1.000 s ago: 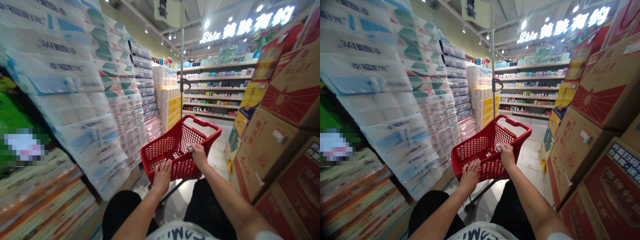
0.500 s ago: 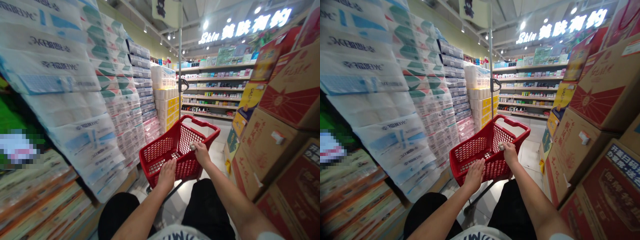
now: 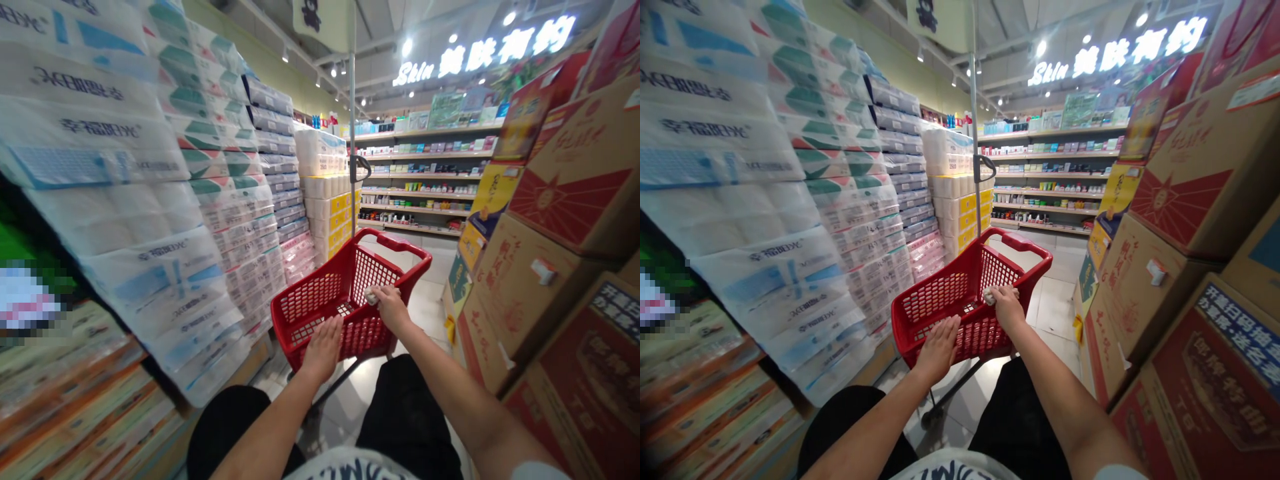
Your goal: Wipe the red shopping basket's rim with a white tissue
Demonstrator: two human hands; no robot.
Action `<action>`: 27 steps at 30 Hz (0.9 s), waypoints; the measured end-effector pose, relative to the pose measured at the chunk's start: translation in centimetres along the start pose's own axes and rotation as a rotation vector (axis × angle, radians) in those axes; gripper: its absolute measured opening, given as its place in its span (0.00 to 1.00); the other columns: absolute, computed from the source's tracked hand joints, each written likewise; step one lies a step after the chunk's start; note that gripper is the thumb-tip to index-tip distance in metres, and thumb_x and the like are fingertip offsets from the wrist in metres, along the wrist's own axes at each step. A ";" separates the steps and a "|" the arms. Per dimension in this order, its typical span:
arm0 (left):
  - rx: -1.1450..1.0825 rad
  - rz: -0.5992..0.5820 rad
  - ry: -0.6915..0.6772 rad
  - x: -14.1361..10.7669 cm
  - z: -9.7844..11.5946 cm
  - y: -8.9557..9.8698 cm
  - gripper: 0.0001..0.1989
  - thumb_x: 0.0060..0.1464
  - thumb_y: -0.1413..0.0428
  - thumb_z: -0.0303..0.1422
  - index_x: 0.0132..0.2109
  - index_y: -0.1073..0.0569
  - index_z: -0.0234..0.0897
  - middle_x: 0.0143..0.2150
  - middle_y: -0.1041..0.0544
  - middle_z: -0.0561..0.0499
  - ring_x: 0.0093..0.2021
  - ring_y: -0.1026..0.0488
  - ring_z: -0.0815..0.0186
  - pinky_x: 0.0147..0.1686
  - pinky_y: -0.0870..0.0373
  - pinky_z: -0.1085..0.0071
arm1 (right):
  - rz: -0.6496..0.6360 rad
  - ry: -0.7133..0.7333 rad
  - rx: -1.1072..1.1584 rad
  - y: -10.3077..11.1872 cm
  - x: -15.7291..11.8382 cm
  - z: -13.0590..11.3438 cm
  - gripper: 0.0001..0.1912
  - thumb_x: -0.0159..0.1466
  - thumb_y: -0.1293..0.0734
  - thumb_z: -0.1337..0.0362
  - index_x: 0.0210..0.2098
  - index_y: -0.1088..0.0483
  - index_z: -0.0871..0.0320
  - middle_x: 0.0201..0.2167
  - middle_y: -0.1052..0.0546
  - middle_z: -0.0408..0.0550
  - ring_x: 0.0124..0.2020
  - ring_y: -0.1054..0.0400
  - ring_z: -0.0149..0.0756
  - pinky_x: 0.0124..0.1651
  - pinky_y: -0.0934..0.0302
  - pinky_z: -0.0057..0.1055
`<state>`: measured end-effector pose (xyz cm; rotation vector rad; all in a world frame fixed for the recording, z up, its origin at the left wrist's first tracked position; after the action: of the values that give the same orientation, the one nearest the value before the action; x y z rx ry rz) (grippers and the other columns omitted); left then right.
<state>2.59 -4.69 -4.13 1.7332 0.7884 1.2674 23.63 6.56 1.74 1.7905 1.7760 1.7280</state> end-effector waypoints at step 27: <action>0.099 -0.192 0.342 2.8 -1.5 1.7 0.39 0.55 0.50 0.32 0.68 0.60 0.54 0.65 0.42 0.41 0.61 0.43 0.40 0.58 0.55 0.38 | -0.078 0.001 -0.208 0.6 1.6 -6.2 0.20 0.60 0.42 0.75 0.49 0.31 0.55 0.46 0.29 0.52 0.47 0.37 0.41 0.44 0.41 0.32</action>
<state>2.03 -2.74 -1.17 1.4918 1.2037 1.4287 19.08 3.81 5.38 1.6162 1.5769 1.8070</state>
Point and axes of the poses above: each hand's wrist, its own x-axis towards the middle knuckle, its own y-axis out of the back of the hand, z = x × y, the point moved 2 cm from there along x, towards the middle knuckle
